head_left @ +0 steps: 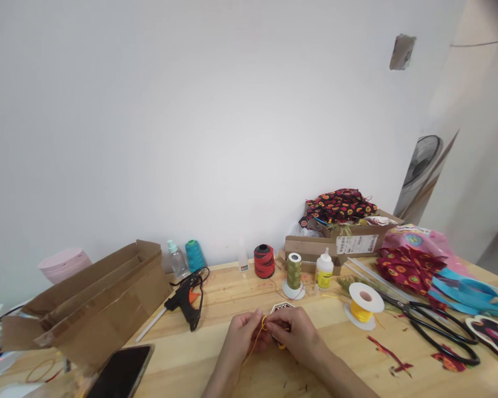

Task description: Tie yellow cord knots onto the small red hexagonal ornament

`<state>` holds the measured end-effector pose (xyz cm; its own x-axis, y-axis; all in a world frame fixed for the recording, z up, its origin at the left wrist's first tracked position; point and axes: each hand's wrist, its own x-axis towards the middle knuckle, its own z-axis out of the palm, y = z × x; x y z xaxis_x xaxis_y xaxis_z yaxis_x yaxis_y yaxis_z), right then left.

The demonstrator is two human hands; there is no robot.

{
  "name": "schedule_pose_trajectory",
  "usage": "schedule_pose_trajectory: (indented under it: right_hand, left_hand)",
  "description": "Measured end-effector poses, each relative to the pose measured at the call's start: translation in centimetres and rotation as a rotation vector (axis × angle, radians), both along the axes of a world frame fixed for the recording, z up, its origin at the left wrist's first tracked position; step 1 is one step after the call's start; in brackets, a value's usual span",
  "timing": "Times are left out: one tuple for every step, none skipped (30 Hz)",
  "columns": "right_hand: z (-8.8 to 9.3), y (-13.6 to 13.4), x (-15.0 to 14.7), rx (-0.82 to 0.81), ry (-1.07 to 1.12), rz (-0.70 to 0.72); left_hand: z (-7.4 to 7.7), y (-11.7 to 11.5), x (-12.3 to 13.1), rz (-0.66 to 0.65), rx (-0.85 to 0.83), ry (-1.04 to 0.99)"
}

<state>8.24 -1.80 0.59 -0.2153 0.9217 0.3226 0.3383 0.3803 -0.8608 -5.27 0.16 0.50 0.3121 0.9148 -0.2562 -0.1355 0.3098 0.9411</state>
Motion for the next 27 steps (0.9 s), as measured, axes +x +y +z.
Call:
schedule_pose_trajectory:
  right_hand:
    - [-0.2, 0.1, 0.0, -0.014, 0.001, -0.015]
    - [-0.4, 0.1, 0.0, -0.032, 0.011, -0.028]
    - [-0.5, 0.2, 0.0, -0.053, 0.028, -0.035]
    - [-0.7, 0.2, 0.0, -0.073, 0.051, -0.035]
    - [-0.7, 0.2, 0.0, -0.092, 0.078, -0.029]
    - [-0.8, 0.3, 0.0, -0.110, 0.104, -0.016]
    - [-0.8, 0.3, 0.0, -0.121, 0.129, -0.002]
    - [-0.8, 0.3, 0.1, -0.127, 0.151, 0.008]
    - [-0.8, 0.3, 0.1, -0.128, 0.170, 0.013]
    - [-0.9, 0.4, 0.1, -0.130, 0.185, 0.015]
    - [-1.0, 0.4, 0.1, -0.137, 0.199, 0.016]
    - [-1.0, 0.5, 0.1, -0.147, 0.211, 0.014]
    - [-1.2, 0.5, 0.2, -0.162, 0.222, 0.010]
    - [-1.3, 0.6, 0.2, -0.178, 0.227, 0.006]
    - [-1.4, 0.6, 0.2, -0.189, 0.222, -0.003]
    - [-1.4, 0.7, 0.3, -0.190, 0.202, -0.016]
    - [-1.5, 0.7, 0.4, -0.181, 0.165, -0.030]
    - [-1.5, 0.7, 0.4, -0.163, 0.113, -0.041]
    - [-1.4, 0.6, 0.5, -0.137, 0.054, -0.050]
    - [-1.3, 0.6, 0.5, -0.108, -0.004, -0.058]
    - [-1.2, 0.5, 0.6, -0.080, -0.055, -0.066]
    - [-1.1, 0.4, 0.6, -0.056, -0.096, -0.076]
    - [-1.0, 0.4, 0.7, -0.034, -0.128, -0.090]
    - [-0.9, 0.3, 0.7, -0.014, -0.154, -0.105]
    - [-0.8, 0.3, 0.7, 0.007, -0.177, -0.120]
    - [-0.6, 0.3, 0.7, 0.033, -0.195, -0.131]
    - [-0.5, 0.3, 0.7, 0.060, -0.209, -0.139]
  left_hand:
    - [0.1, 0.0, 0.0, -0.009, 0.016, 0.006]
    - [0.1, -0.1, 0.0, -0.028, 0.036, 0.019]
    - [0.2, 0.0, 0.0, -0.053, 0.061, 0.035]
    - [0.2, 0.0, 0.0, -0.082, 0.083, 0.050]
    - [0.2, 0.1, 0.0, -0.109, 0.098, 0.058]
    - [0.2, 0.1, -0.1, -0.129, 0.104, 0.056]
    - [0.1, 0.2, -0.1, -0.138, 0.102, 0.041]
    - [0.0, 0.3, -0.2, -0.135, 0.091, 0.022]
    - [-0.1, 0.4, -0.2, -0.121, 0.080, 0.005]
    - [-0.3, 0.5, -0.3, -0.102, 0.072, -0.003]
    - [-0.4, 0.6, -0.3, -0.082, 0.068, -0.001]
    - [-0.5, 0.6, -0.3, -0.063, 0.069, 0.013]
    - [-0.6, 0.7, -0.3, -0.042, 0.075, 0.033]
    - [-0.7, 0.7, -0.2, -0.022, 0.084, 0.054]
    - [-0.8, 0.8, -0.2, -0.005, 0.091, 0.069]
    - [-0.9, 0.8, -0.1, 0.004, 0.095, 0.080]
    - [-0.9, 0.8, -0.1, 0.006, 0.097, 0.084]
    - [-0.9, 0.8, 0.0, 0.001, 0.096, 0.083]
    - [-0.9, 0.8, 0.0, -0.008, 0.092, 0.082]
    - [-0.9, 0.7, 0.0, -0.016, 0.089, 0.079]
    - [-0.8, 0.7, 0.0, -0.023, 0.086, 0.077]
    - [-0.8, 0.7, 0.0, -0.029, 0.082, 0.077]
    - [-0.7, 0.6, 0.0, -0.033, 0.076, 0.076]
    - [-0.6, 0.6, 0.0, -0.040, 0.070, 0.078]
    - [-0.5, 0.5, 0.0, -0.045, 0.061, 0.081]
    - [-0.4, 0.5, 0.0, -0.049, 0.057, 0.081]
    - [-0.3, 0.4, 0.0, -0.049, 0.055, 0.078]
